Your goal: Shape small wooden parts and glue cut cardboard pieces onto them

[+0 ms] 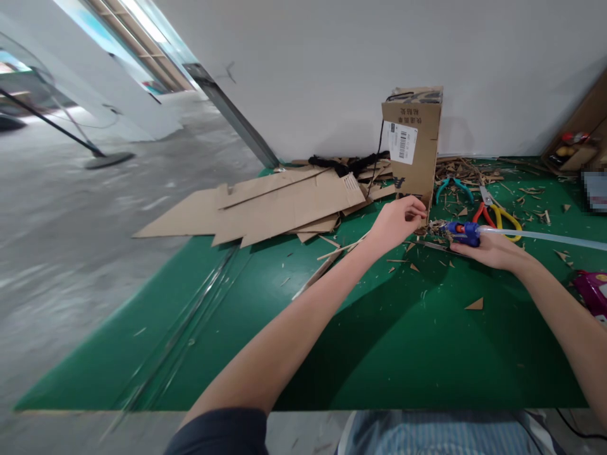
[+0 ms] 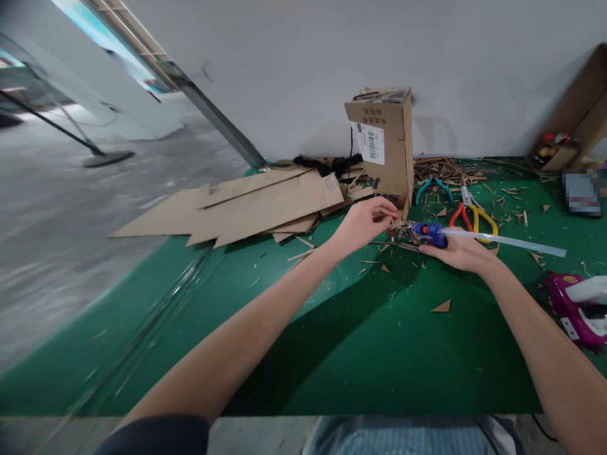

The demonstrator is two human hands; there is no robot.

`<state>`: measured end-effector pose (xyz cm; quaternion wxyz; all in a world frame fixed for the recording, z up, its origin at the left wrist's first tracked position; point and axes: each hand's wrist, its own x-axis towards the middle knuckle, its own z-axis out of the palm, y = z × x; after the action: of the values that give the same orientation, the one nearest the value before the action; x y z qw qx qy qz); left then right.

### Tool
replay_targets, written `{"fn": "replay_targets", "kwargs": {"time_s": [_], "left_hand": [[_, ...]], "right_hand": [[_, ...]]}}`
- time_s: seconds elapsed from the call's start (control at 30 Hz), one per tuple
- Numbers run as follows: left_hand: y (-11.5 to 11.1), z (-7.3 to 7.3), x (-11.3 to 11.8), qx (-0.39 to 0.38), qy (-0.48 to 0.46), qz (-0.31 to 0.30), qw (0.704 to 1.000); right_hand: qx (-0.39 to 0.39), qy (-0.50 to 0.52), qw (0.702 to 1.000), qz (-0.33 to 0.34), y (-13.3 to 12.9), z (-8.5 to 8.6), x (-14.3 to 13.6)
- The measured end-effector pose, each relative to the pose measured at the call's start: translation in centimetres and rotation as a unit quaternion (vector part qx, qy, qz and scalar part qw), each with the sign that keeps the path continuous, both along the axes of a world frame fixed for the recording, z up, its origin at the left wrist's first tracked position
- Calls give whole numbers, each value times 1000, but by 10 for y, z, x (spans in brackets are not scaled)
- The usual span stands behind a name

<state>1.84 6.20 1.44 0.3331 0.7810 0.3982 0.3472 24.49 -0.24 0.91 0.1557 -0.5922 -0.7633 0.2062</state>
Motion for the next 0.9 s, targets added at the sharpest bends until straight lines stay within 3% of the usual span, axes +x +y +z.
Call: {"fn": "replay_targets", "kwargs": {"time_s": [0.33, 0.6, 0.9], "left_hand": [[2, 1, -2, -14, 31, 57, 998], [6, -3, -3, -16, 17, 57, 998], [18, -8, -10, -42, -27, 106, 993]], "right_hand": [[-16, 2, 1000, -25, -1, 0, 0], [-25, 17, 998, -50, -1, -2, 1], [-42, 26, 996, -81, 2, -3, 3]]}}
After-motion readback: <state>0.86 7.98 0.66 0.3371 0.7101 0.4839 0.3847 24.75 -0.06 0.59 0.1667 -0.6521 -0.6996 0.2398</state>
